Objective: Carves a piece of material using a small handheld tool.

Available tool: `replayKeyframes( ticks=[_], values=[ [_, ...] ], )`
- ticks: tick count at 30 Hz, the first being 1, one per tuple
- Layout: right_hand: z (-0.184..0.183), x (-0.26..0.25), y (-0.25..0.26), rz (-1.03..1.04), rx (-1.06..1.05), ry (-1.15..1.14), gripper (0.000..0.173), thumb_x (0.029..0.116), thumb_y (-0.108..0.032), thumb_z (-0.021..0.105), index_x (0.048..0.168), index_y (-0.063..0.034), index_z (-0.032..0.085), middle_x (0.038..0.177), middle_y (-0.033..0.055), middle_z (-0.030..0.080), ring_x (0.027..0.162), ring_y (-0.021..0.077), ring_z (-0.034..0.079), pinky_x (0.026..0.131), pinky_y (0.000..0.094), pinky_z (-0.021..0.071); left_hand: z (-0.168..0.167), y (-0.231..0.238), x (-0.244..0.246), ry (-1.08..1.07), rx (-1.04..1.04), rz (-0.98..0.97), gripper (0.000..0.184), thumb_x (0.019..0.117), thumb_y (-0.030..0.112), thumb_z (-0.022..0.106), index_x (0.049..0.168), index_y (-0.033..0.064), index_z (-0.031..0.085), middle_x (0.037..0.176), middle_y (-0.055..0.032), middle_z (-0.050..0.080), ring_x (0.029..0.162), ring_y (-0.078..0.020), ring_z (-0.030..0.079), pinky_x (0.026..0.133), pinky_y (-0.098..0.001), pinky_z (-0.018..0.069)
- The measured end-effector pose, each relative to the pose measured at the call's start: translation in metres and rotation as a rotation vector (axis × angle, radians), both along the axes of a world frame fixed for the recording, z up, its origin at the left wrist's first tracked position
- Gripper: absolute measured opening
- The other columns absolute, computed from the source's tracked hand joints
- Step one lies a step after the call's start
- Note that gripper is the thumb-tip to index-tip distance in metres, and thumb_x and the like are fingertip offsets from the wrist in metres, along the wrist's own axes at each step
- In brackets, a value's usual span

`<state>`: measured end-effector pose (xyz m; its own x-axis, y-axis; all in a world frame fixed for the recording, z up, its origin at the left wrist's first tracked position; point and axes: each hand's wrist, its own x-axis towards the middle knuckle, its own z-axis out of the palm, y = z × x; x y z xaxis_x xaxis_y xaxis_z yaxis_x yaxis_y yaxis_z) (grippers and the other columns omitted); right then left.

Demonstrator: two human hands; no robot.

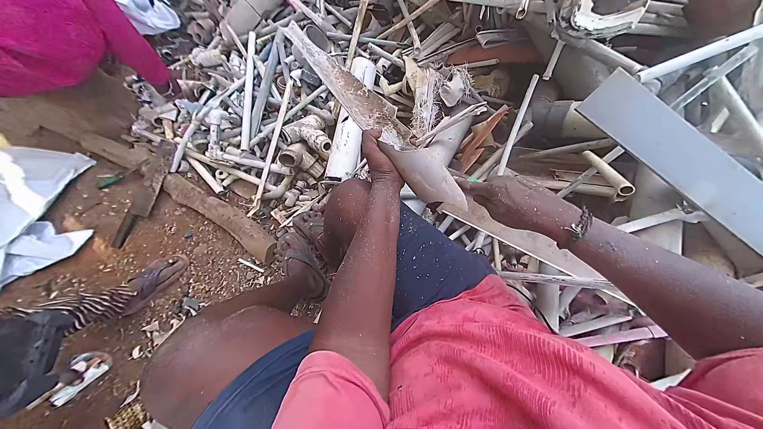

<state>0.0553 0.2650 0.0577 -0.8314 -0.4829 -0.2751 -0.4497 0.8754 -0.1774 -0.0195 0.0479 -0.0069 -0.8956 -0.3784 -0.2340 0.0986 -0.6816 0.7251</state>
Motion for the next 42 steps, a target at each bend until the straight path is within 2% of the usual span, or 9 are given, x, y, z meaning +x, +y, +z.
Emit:
replayKeyframes(
  ticks=[6, 9, 12, 16, 24, 29, 35, 39, 42],
  values=[
    [-0.018, -0.012, -0.005, -0.054, -0.017, 0.092, 0.05, 0.1079, -0.024, 0.045, 0.156, -0.038, 0.045, 0.095, 0.0169, 0.069, 0.082, 0.0382, 0.068, 0.067, 0.0568, 0.0531, -0.01, 0.01, -0.003, 0.057, -0.051, -0.035, 0.032, 0.1017, 0.023, 0.039, 0.125, 0.0066, 0.053, 0.108, -0.0116, 0.064, 0.1, -0.0199, 0.065, 0.088, -0.0439, 0.056],
    [-0.02, 0.001, -0.005, -0.064, -0.08, 0.074, 0.04, 0.1064, -0.023, 0.05, 0.145, -0.0312, 0.059, 0.091, 0.0146, 0.069, 0.082, 0.0347, 0.069, 0.069, 0.0546, 0.0541, -0.004, 0.005, -0.001, 0.023, 0.004, -0.002, 0.027, 0.1013, 0.024, 0.04, 0.119, 0.0081, 0.053, 0.101, -0.0103, 0.062, 0.09, -0.0198, 0.065, 0.079, -0.0433, 0.0565],
    [-0.02, 0.003, 0.001, -0.063, -0.055, 0.076, 0.045, 0.1081, -0.026, 0.049, 0.152, -0.0364, 0.051, 0.089, 0.0131, 0.067, 0.079, 0.0336, 0.067, 0.066, 0.0536, 0.053, 0.0, 0.002, 0.001, 0.033, 0.005, 0.032, 0.025, 0.1003, 0.024, 0.039, 0.115, 0.01, 0.052, 0.095, -0.01, 0.062, 0.081, -0.0209, 0.067, 0.07, -0.0431, 0.0586],
    [-0.025, -0.009, -0.009, -0.103, -0.066, 0.144, 0.049, 0.1076, -0.025, 0.047, 0.155, -0.0375, 0.046, 0.094, 0.0159, 0.067, 0.077, 0.0353, 0.067, 0.063, 0.0533, 0.0519, -0.006, 0.012, 0.003, 0.018, -0.113, 0.004, 0.025, 0.0977, 0.024, 0.042, 0.111, 0.0093, 0.057, 0.096, -0.0078, 0.064, 0.089, -0.0168, 0.065, 0.08, -0.0416, 0.0562],
    [-0.029, -0.003, 0.014, -0.064, -0.096, 0.166, 0.047, 0.1074, -0.022, 0.05, 0.153, -0.0345, 0.051, 0.087, 0.0143, 0.067, 0.074, 0.0351, 0.066, 0.062, 0.0535, 0.0522, -0.008, 0.004, -0.005, 0.105, -0.038, 0.06, 0.031, 0.1007, 0.023, 0.035, 0.123, 0.0089, 0.051, 0.111, -0.01, 0.063, 0.103, -0.0186, 0.064, 0.089, -0.0445, 0.0554],
    [-0.039, 0.006, 0.016, -0.042, -0.057, 0.13, 0.052, 0.107, -0.022, 0.048, 0.155, -0.0404, 0.045, 0.09, 0.0158, 0.064, 0.071, 0.0344, 0.065, 0.06, 0.0527, 0.0523, -0.003, 0.001, -0.004, 0.1, 0.042, 0.055, 0.032, 0.1013, 0.029, 0.034, 0.12, 0.0109, 0.052, 0.104, -0.0107, 0.064, 0.093, -0.022, 0.066, 0.079, -0.0473, 0.0571],
    [-0.043, 0.003, 0.016, -0.048, -0.054, 0.165, 0.052, 0.1066, -0.022, 0.048, 0.155, -0.041, 0.045, 0.096, 0.0181, 0.064, 0.069, 0.0349, 0.064, 0.058, 0.0527, 0.052, -0.011, 0.006, -0.003, 0.149, -0.017, 0.033, 0.036, 0.1014, 0.026, 0.034, 0.128, 0.0085, 0.051, 0.114, -0.0125, 0.064, 0.105, -0.023, 0.065, 0.09, -0.0494, 0.0556],
    [-0.041, -0.009, 0.004, -0.055, -0.104, 0.152, 0.051, 0.1073, -0.024, 0.047, 0.156, -0.0399, 0.044, 0.101, 0.0181, 0.064, 0.073, 0.0358, 0.066, 0.06, 0.0542, 0.0537, -0.002, 0.01, 0.004, 0.084, -0.013, 0.012, 0.027, 0.0989, 0.024, 0.039, 0.115, 0.0091, 0.055, 0.099, -0.0096, 0.065, 0.091, -0.019, 0.067, 0.082, -0.0431, 0.0572],
    [-0.033, -0.018, 0.005, 0.009, -0.102, 0.138, 0.05, 0.1067, -0.022, 0.048, 0.155, -0.0372, 0.047, 0.096, 0.0175, 0.067, 0.076, 0.0366, 0.067, 0.064, 0.0551, 0.0536, -0.008, 0.004, -0.001, 0.146, 0.027, 0.006, 0.031, 0.1001, 0.026, 0.036, 0.12, 0.0083, 0.053, 0.104, -0.0125, 0.066, 0.095, -0.0233, 0.068, 0.083, -0.0486, 0.0574]
  ],
)
